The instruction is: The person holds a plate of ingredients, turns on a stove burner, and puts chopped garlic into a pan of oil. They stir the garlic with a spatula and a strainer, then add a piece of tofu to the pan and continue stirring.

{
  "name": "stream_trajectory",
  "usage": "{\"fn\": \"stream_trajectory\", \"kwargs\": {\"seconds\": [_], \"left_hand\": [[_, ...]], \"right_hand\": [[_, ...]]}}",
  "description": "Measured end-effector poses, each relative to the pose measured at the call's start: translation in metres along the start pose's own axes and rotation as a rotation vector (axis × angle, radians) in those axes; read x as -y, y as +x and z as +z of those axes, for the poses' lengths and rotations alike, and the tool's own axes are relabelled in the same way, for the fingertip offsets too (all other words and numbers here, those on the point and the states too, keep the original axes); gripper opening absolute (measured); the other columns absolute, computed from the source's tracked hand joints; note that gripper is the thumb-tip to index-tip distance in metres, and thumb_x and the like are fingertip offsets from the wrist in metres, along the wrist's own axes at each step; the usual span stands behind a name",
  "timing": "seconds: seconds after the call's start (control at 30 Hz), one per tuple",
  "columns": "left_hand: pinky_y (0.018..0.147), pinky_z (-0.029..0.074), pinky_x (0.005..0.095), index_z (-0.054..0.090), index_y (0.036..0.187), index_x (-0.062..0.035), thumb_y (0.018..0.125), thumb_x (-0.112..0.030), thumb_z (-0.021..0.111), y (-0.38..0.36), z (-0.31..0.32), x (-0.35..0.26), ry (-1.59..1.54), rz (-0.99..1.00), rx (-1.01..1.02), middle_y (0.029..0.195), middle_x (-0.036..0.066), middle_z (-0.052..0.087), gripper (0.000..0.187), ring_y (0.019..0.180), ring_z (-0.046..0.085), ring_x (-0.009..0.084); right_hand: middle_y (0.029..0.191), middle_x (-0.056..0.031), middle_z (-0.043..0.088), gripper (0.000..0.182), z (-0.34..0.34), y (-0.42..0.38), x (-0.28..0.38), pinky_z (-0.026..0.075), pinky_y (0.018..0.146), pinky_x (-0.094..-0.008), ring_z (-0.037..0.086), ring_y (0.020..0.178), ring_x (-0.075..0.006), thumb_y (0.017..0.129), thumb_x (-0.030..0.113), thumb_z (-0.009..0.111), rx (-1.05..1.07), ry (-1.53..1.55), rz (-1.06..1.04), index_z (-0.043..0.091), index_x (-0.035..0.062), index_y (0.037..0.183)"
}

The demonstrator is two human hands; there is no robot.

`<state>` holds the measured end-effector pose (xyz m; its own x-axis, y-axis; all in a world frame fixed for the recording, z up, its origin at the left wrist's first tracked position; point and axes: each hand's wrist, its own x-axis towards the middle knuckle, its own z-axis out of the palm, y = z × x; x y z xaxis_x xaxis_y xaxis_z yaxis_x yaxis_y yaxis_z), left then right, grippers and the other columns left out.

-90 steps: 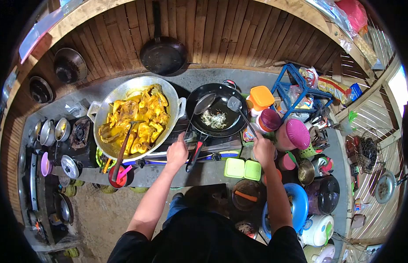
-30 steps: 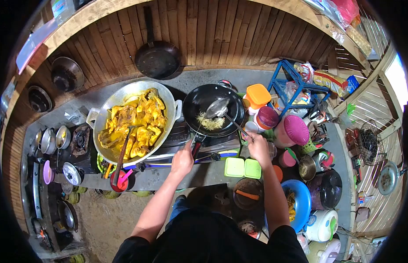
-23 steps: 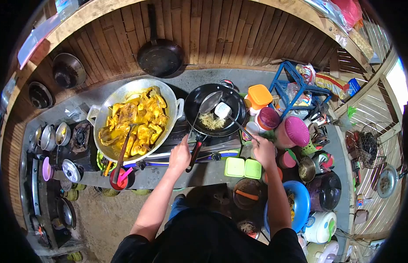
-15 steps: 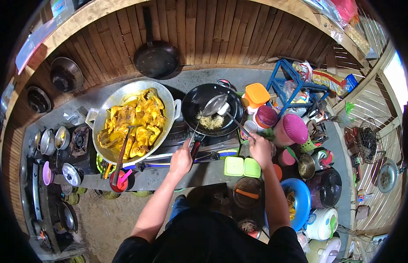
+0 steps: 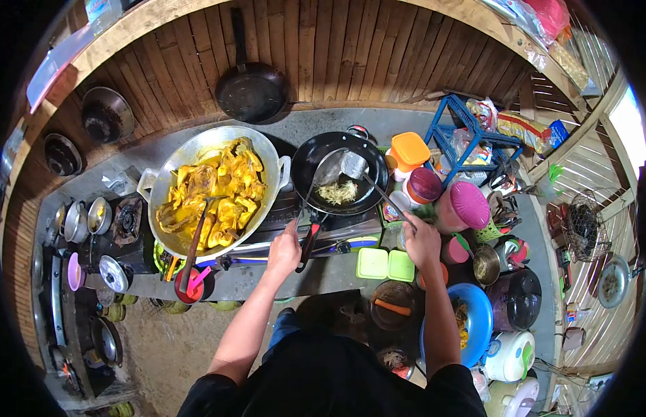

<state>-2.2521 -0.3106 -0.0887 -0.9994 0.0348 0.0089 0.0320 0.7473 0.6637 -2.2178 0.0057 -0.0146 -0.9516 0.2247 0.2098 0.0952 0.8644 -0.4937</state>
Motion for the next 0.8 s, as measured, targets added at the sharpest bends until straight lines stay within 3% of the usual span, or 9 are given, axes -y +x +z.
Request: {"fn": "stream_trajectory", "kwargs": {"seconds": [0.13, 0.33, 0.43, 0.5, 0.8], "left_hand": [[0.081, 0.049, 0.0575, 0.051, 0.133, -0.0103, 0.094, -0.009, 0.048, 0.003, -0.006, -0.007, -0.058, -0.009, 0.007, 0.096, 0.032, 0.064, 0.039, 0.095, 0.061, 0.0496], [0.083, 0.049, 0.0565, 0.052, 0.132, -0.0111, 0.095, -0.012, 0.048, 0.008, -0.009, -0.014, -0.086, -0.024, 0.008, 0.098, 0.031, 0.065, 0.038, 0.097, 0.06, 0.0489], [0.081, 0.049, 0.0568, 0.051, 0.133, -0.0112, 0.095, -0.012, 0.047, 0.012, -0.002, -0.005, -0.095, 0.008, -0.023, 0.094, 0.031, 0.065, 0.038, 0.094, 0.061, 0.0489], [0.079, 0.05, 0.0578, 0.051, 0.133, -0.0114, 0.095, -0.013, 0.047, 0.013, 0.001, 0.0, -0.11, 0.058, -0.06, 0.089, 0.031, 0.065, 0.038, 0.089, 0.062, 0.0493], [0.077, 0.05, 0.0578, 0.052, 0.133, -0.0122, 0.095, -0.013, 0.048, 0.014, 0.003, 0.002, -0.093, 0.038, -0.038, 0.09, 0.031, 0.064, 0.038, 0.088, 0.063, 0.0492]], "right_hand": [[0.092, -0.0199, 0.069, 0.031, 0.005, -0.007, -0.007, 0.05, 0.074, -0.0482, 0.066, 0.08, -0.0389, 0.092, 0.021, 0.058, -0.085, -0.051, -0.154, 0.066, 0.014, 0.121], [0.086, -0.0195, 0.068, 0.033, 0.009, -0.011, -0.01, 0.049, 0.071, -0.0486, 0.065, 0.079, -0.0387, 0.091, 0.019, 0.059, 0.003, -0.103, -0.264, 0.064, 0.0131, 0.124], [0.087, -0.019, 0.068, 0.033, 0.011, -0.011, -0.014, 0.049, 0.071, -0.0478, 0.065, 0.08, -0.0377, 0.091, 0.018, 0.059, -0.044, -0.109, -0.243, 0.064, 0.0124, 0.124], [0.077, -0.0167, 0.064, 0.033, 0.016, -0.008, -0.015, 0.044, 0.069, -0.0474, 0.06, 0.073, -0.0366, 0.085, 0.012, 0.064, -0.188, -0.082, -0.243, 0.068, 0.0097, 0.118], [0.081, -0.0195, 0.066, 0.032, 0.017, -0.013, -0.017, 0.049, 0.066, -0.0468, 0.064, 0.074, -0.0373, 0.089, 0.016, 0.061, -0.071, -0.069, -0.346, 0.066, 0.0109, 0.121]]}}
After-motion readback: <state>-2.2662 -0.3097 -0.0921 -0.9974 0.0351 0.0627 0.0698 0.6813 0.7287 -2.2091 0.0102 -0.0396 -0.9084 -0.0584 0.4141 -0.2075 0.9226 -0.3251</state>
